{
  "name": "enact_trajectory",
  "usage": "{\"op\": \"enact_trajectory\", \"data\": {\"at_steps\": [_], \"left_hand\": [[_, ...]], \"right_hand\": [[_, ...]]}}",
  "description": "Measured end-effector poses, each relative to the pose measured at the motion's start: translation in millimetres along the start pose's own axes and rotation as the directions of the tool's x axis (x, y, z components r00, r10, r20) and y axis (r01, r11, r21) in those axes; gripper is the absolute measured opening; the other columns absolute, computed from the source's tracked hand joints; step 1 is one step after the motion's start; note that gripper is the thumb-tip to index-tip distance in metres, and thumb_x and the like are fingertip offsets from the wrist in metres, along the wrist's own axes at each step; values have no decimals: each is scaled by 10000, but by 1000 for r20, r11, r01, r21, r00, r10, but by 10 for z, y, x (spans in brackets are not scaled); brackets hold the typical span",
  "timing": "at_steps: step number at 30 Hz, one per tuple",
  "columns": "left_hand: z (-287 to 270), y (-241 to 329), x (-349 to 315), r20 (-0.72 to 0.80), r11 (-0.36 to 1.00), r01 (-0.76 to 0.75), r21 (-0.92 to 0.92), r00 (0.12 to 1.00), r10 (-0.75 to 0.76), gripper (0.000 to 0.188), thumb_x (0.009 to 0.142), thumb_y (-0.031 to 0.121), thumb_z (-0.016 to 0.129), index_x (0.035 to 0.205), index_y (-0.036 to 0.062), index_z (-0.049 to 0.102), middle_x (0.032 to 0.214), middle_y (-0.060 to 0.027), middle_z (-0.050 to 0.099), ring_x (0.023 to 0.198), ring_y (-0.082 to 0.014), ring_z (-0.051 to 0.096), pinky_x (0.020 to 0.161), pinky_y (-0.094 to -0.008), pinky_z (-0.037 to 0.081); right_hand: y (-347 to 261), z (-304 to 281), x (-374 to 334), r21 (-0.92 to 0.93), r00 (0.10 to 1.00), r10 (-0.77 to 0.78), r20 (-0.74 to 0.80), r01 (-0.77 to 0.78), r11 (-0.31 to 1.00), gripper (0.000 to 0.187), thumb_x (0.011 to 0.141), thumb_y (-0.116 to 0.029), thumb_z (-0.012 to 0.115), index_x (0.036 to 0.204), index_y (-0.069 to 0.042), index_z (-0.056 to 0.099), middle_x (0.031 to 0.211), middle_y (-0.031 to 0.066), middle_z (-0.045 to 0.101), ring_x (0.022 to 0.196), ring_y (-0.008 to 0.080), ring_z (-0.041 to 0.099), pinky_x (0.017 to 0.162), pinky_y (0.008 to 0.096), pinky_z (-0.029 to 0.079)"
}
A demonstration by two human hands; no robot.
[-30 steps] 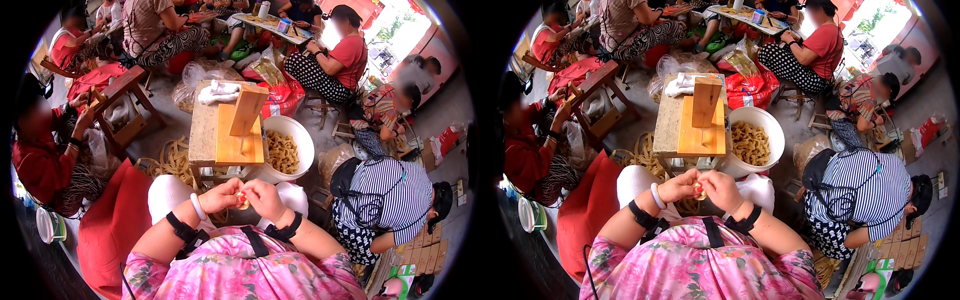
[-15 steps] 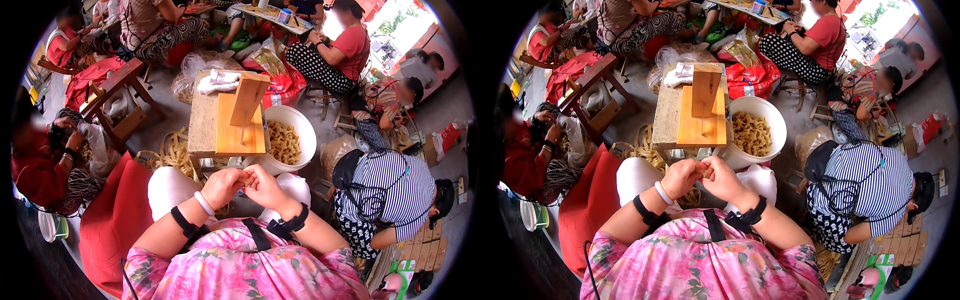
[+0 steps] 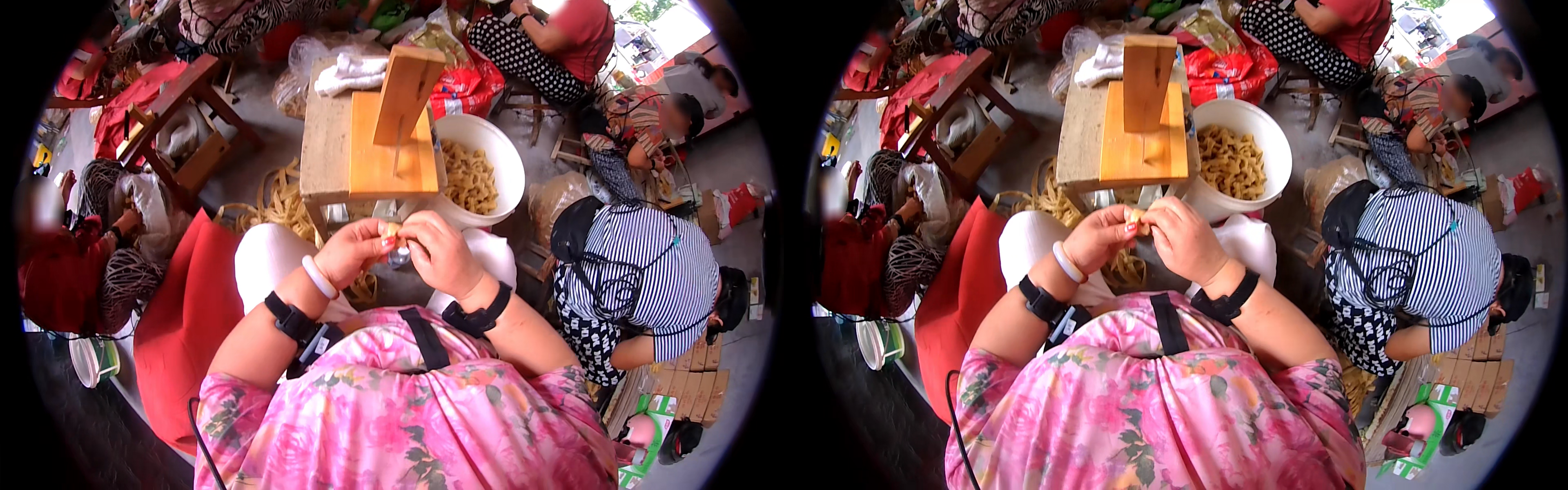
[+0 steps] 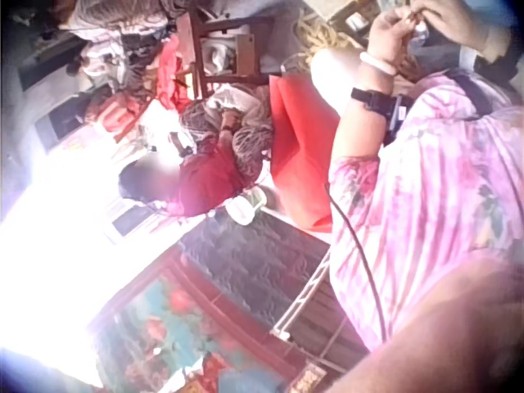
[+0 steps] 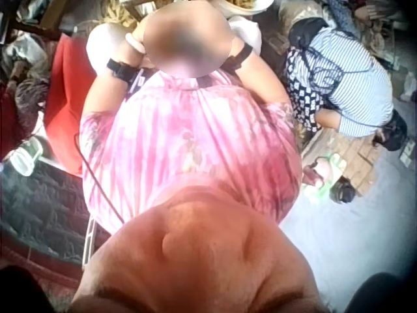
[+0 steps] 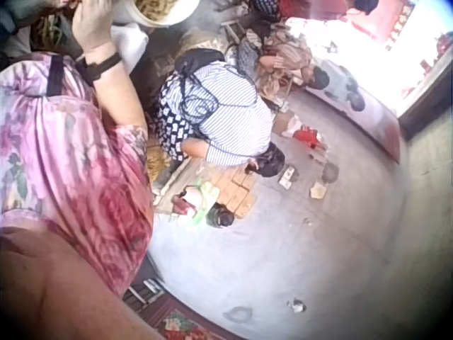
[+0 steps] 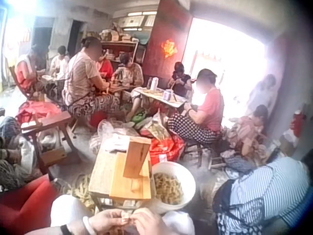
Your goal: The person assembles objects by hand using strips of light-colored material, folding and interlocking them before placing them into a white bucket.
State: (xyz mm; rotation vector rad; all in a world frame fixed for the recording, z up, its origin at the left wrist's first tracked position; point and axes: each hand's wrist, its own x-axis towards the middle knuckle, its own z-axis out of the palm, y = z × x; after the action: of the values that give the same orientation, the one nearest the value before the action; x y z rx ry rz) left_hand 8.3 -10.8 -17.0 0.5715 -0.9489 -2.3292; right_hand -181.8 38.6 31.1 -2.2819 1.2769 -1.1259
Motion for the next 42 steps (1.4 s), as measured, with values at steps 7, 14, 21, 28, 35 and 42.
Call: {"op": "enact_trajectory", "data": {"at_steps": [7, 14, 21, 28, 35, 42], "left_hand": [[-76, -33, 28, 39, 960, -203, 194, 979, 199, 207, 941, 151, 605, 1118, 44, 599, 994, 1, 628, 868, -74, 554, 802, -223, 452], [-80, -32, 64, -39, 670, -298, 680, 898, 439, 172, 985, 159, 524, 1045, 23, 611, 894, -21, 609, 810, -72, 531, 733, -224, 452], [66, 139, -58, -164, 455, -104, 884, 844, 511, 115, 961, 159, 548, 982, 53, 586, 724, -130, 613, 646, -240, 602, 619, -322, 480], [141, 140, -43, -64, 372, -156, 915, 854, 516, 112, 931, 155, 584, 1011, 79, 569, 793, -172, 643, 737, -340, 649, 641, -383, 504], [19, 412, 83, -70, 641, -194, 742, 929, 362, 143, 945, 155, 591, 953, 14, 569, 766, 0, 554, 725, -82, 490, 645, -254, 442], [13, 786, 626, -181, 484, -207, 850, 748, 639, 159, 928, 152, 602, 913, -6, 588, 747, -111, 632, 675, -157, 553, 638, -302, 462]], "right_hand": [[78, -45, -13, 623, 676, 508, 534, -720, 304, 119, 853, -120, 592, 851, -1, 584, 798, 162, 605, 687, 353, 585, 644, 398, 486], [-102, -31, 11, 210, 917, 172, 359, -259, 943, 159, 883, -144, 546, 812, -6, 577, 741, 168, 596, 684, 346, 588, 626, 406, 476], [-151, -180, 51, 208, 934, 296, 199, -335, 919, 112, 867, -112, 601, 843, -15, 551, 711, 146, 583, 663, 302, 597, 595, 359, 462], [-250, -155, 156, 40, 961, 123, 249, -137, 990, 139, 761, -16, 625, 823, -43, 502, 728, 151, 583, 677, 362, 585, 580, 413, 462], [53, -323, 284, 15, 975, 218, 47, -219, 976, 104, 781, -12, 623, 861, -37, 562, 765, 140, 604, 697, 335, 601, 620, 389, 481], [447, -238, 825, 8, 973, 170, -155, -170, 985, 76, 799, -18, 594, 866, -30, 560, 831, 149, 596, 755, 340, 598, 651, 390, 485]]}}
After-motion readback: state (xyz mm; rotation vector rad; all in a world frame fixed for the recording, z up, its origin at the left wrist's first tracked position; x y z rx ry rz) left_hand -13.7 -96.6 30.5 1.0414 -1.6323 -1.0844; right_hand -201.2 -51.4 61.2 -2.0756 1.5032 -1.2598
